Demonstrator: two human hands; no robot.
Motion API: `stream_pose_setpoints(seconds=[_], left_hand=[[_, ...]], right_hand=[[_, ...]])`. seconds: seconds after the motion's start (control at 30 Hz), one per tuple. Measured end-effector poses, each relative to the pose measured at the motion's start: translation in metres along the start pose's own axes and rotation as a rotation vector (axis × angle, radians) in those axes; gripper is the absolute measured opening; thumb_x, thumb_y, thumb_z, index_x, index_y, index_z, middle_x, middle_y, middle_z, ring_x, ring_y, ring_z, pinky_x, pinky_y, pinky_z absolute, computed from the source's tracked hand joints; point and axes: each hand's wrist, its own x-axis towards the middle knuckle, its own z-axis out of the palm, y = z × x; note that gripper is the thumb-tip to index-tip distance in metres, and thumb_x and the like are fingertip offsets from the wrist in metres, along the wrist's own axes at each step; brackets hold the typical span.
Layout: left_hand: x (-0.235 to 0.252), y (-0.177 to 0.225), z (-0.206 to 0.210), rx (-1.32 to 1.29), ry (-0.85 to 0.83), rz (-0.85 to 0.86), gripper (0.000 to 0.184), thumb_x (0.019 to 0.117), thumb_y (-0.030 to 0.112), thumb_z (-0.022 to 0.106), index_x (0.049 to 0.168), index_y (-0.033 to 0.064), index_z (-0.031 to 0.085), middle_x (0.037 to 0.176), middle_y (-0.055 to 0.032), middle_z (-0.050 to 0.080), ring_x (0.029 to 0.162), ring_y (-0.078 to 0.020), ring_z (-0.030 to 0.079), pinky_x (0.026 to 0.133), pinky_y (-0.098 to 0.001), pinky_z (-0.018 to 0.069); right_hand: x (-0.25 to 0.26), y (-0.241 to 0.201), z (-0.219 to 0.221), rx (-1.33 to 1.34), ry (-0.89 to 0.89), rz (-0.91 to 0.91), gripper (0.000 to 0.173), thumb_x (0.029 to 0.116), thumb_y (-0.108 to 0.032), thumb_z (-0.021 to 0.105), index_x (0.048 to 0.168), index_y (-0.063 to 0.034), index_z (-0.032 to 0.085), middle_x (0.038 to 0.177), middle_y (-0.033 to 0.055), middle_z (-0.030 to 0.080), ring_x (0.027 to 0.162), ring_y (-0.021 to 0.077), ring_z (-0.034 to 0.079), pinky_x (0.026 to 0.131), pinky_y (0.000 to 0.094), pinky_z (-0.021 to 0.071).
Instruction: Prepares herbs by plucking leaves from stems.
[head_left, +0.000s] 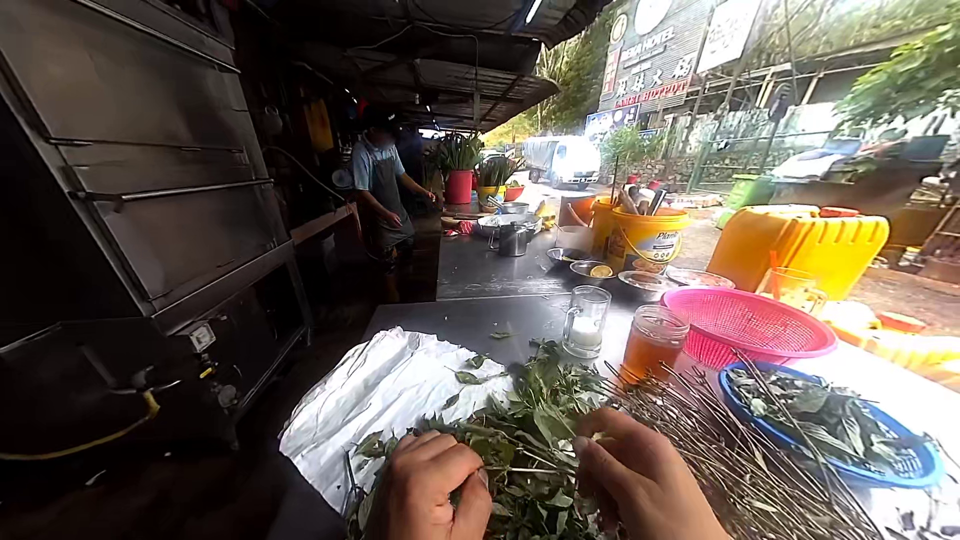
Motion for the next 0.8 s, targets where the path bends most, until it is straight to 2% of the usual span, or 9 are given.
stream_pose_setpoints(seconds=[0.07,0.13,0.2,0.27,0.43,0.53,0.63,0.7,0.8], left_hand=[[-0.001,0.001,0.003,0.105,0.027,-0.018,0.019,0.0879,0.016,0.060,0.072,0.0125,0.070,0.066,0.0010,0.062,0.067,-0.0131,0.062,0.068,-0.0380,0.0490],[-0.003,0.001,0.005,0.217,0.062,-0.034,0.017,0.0847,0.018,0.061,0.069,0.0127,0.067,0.065,0.0002,0.060,0.065,-0.0143,0.060,0.066,-0.0390,0.0484],[-0.003,0.000,0.008,0.308,0.117,-0.038,0.018,0.0835,0.020,0.059,0.068,0.0130,0.066,0.065,0.0000,0.060,0.062,-0.0143,0.060,0.063,-0.0376,0.0472],[-0.004,-0.001,0.013,0.391,0.199,-0.044,0.020,0.0833,0.021,0.057,0.066,0.0134,0.063,0.062,0.0007,0.058,0.059,-0.0135,0.056,0.060,-0.0354,0.0442],[0.001,-0.012,0.002,0.499,0.472,-0.166,0.024,0.0847,0.017,0.056,0.062,0.0085,0.057,0.061,-0.0037,0.055,0.058,-0.0162,0.057,0.056,-0.0361,0.0460],[0.007,-0.021,-0.022,0.200,0.538,-0.333,0.017,0.0921,0.010,0.059,0.083,0.0015,0.070,0.069,-0.0006,0.065,0.056,-0.0028,0.060,0.052,-0.0210,0.0517],[0.011,-0.019,-0.025,-0.312,0.469,-0.399,0.021,0.0964,0.003,0.054,0.104,-0.0013,0.073,0.072,0.0011,0.063,0.051,-0.0063,0.054,0.045,-0.0212,0.0466],[0.009,-0.007,-0.025,-0.404,0.382,-0.327,0.022,0.0932,0.003,0.058,0.110,0.0011,0.072,0.084,0.0018,0.067,0.059,-0.0049,0.054,0.050,-0.0202,0.0456],[0.006,0.012,-0.022,-0.324,0.316,-0.124,0.023,0.0877,0.006,0.071,0.110,0.0057,0.072,0.077,0.0074,0.061,0.064,0.0004,0.055,0.057,-0.0150,0.0487]], right_hand=[[0.000,0.001,-0.001,0.008,-0.020,-0.024,0.012,0.0966,-0.020,0.067,0.094,-0.0088,0.067,0.067,0.0033,0.066,0.049,0.0135,0.059,0.043,0.0297,0.0488],[-0.001,-0.002,-0.004,0.041,-0.100,-0.009,0.014,0.0880,-0.021,0.078,0.091,-0.0102,0.070,0.070,0.0008,0.066,0.049,0.0102,0.056,0.044,0.0275,0.0467],[-0.002,-0.004,-0.003,0.026,-0.159,0.025,0.009,0.0815,-0.014,0.081,0.087,-0.0115,0.074,0.066,-0.0010,0.066,0.047,0.0081,0.054,0.043,0.0272,0.0455],[-0.004,-0.005,0.003,0.020,-0.188,0.053,0.002,0.0836,-0.010,0.076,0.085,-0.0110,0.075,0.062,-0.0016,0.064,0.046,0.0072,0.052,0.043,0.0270,0.0446],[-0.008,-0.007,0.008,0.094,-0.183,0.084,0.007,0.0885,-0.008,0.071,0.081,-0.0097,0.072,0.060,-0.0013,0.061,0.046,0.0069,0.051,0.043,0.0259,0.0425],[-0.007,-0.011,0.001,0.191,-0.105,0.109,0.011,0.0893,-0.006,0.068,0.080,-0.0091,0.071,0.059,0.0005,0.060,0.043,0.0062,0.047,0.040,0.0238,0.0384],[-0.006,-0.012,-0.003,0.235,-0.111,0.142,0.013,0.0914,-0.004,0.067,0.080,-0.0081,0.071,0.061,0.0026,0.062,0.042,0.0060,0.046,0.038,0.0223,0.0371],[-0.006,-0.012,-0.004,0.243,-0.140,0.167,0.014,0.0924,-0.005,0.066,0.080,-0.0079,0.070,0.062,0.0031,0.063,0.041,0.0057,0.045,0.037,0.0216,0.0362],[-0.005,-0.012,-0.006,0.250,-0.191,0.191,0.013,0.0942,-0.007,0.065,0.082,-0.0083,0.069,0.062,0.0032,0.064,0.041,0.0051,0.046,0.037,0.0206,0.0358]])
